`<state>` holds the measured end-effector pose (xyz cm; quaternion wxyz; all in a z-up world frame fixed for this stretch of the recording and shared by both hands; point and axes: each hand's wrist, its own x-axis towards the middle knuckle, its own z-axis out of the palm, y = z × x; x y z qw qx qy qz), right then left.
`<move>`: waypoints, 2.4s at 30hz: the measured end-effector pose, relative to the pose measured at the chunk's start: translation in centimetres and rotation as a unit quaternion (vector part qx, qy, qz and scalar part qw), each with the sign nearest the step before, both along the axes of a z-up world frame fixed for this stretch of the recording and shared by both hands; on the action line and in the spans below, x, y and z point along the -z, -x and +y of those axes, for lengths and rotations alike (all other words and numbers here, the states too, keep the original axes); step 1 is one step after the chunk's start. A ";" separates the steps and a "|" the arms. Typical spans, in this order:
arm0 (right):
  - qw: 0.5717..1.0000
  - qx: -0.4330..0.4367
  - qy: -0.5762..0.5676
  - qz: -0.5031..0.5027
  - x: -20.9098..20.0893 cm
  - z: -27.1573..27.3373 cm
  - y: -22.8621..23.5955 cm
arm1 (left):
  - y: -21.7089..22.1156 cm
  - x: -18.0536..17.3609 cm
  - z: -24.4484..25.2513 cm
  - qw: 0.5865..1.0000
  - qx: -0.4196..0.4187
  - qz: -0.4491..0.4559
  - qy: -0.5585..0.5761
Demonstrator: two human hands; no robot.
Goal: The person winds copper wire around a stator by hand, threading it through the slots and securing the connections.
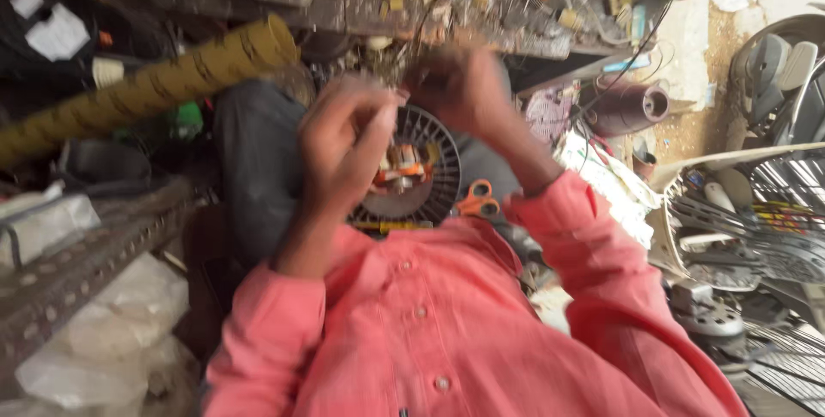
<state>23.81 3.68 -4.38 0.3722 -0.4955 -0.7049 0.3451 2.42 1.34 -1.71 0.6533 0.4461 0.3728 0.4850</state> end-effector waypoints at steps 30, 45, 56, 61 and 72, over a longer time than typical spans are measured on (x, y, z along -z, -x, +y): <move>0.937 -0.168 -0.205 -0.228 -4.5 -10.3 -0.9 | 2.8 2.2 -2.2 0.963 0.071 0.169 -0.196; 0.973 0.039 -0.146 -0.173 -1.8 0.8 0.2 | 0.0 2.6 2.6 0.964 -0.007 0.252 -0.084; 0.958 -0.078 -0.042 -0.273 -3.4 -7.7 -3.7 | 1.5 -0.8 -3.2 0.730 0.051 0.412 -0.542; 1.000 0.019 0.017 0.012 0.4 -1.4 -0.2 | 1.0 -2.9 -0.7 0.858 0.005 0.253 -0.447; 0.938 -0.164 -0.058 -0.299 -6.0 -11.2 2.0 | 5.1 2.0 3.1 0.914 0.210 0.273 -0.215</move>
